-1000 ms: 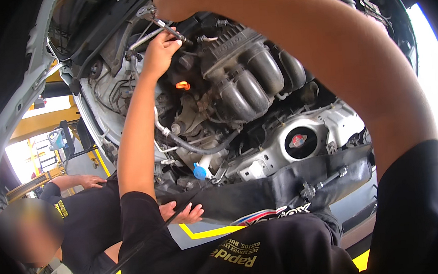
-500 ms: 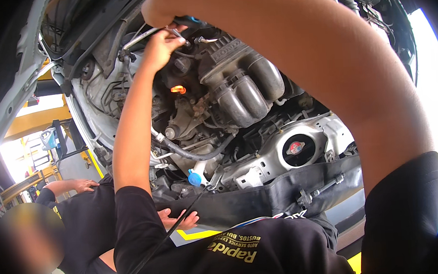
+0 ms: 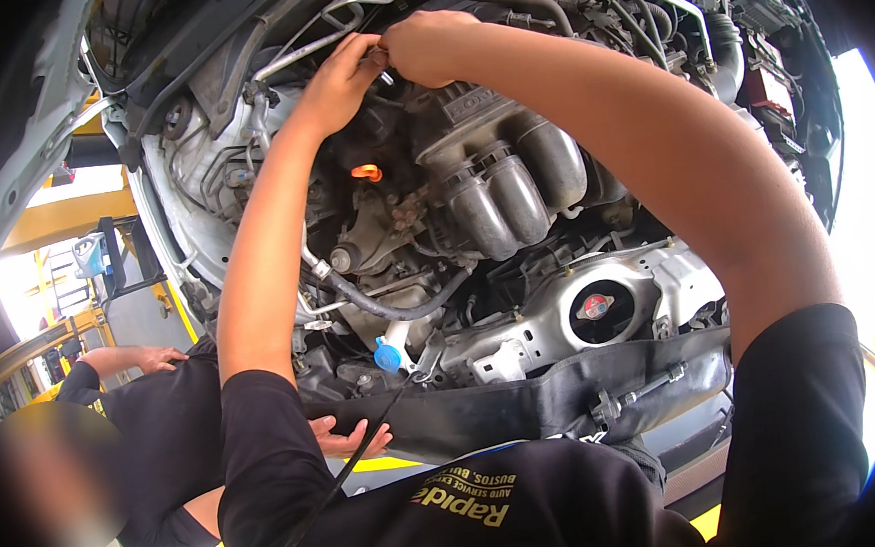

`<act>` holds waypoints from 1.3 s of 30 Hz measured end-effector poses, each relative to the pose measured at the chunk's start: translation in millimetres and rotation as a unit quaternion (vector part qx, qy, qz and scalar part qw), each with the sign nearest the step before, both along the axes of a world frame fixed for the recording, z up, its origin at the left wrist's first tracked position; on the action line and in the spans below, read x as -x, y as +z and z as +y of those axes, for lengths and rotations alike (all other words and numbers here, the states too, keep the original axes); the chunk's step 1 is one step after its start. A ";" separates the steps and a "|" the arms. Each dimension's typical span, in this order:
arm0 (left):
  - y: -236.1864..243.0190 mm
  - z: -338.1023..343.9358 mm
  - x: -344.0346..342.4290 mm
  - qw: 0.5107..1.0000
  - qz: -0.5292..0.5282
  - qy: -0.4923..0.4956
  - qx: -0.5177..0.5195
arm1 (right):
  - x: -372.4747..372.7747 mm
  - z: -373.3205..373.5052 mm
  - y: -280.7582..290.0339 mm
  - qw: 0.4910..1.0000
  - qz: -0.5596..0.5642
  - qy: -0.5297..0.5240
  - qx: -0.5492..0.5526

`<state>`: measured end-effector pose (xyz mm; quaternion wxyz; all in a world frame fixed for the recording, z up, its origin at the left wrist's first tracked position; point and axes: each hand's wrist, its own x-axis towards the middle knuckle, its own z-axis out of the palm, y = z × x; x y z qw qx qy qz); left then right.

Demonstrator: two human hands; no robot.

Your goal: The person retrieves a socket wrench from a tool chest, walks to a car with an open hood, and removes a spark plug from the engine. The person then wipes the spark plug with a cloth and hands it to a coworker.

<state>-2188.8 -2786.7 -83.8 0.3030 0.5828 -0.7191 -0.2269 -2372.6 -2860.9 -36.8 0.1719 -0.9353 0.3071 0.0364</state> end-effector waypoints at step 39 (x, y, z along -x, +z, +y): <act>-27.9 -10.3 0.8 0.971 0.209 0.113 -0.006 | -14.8 41.7 16.0 1.000 -0.021 0.000 -0.006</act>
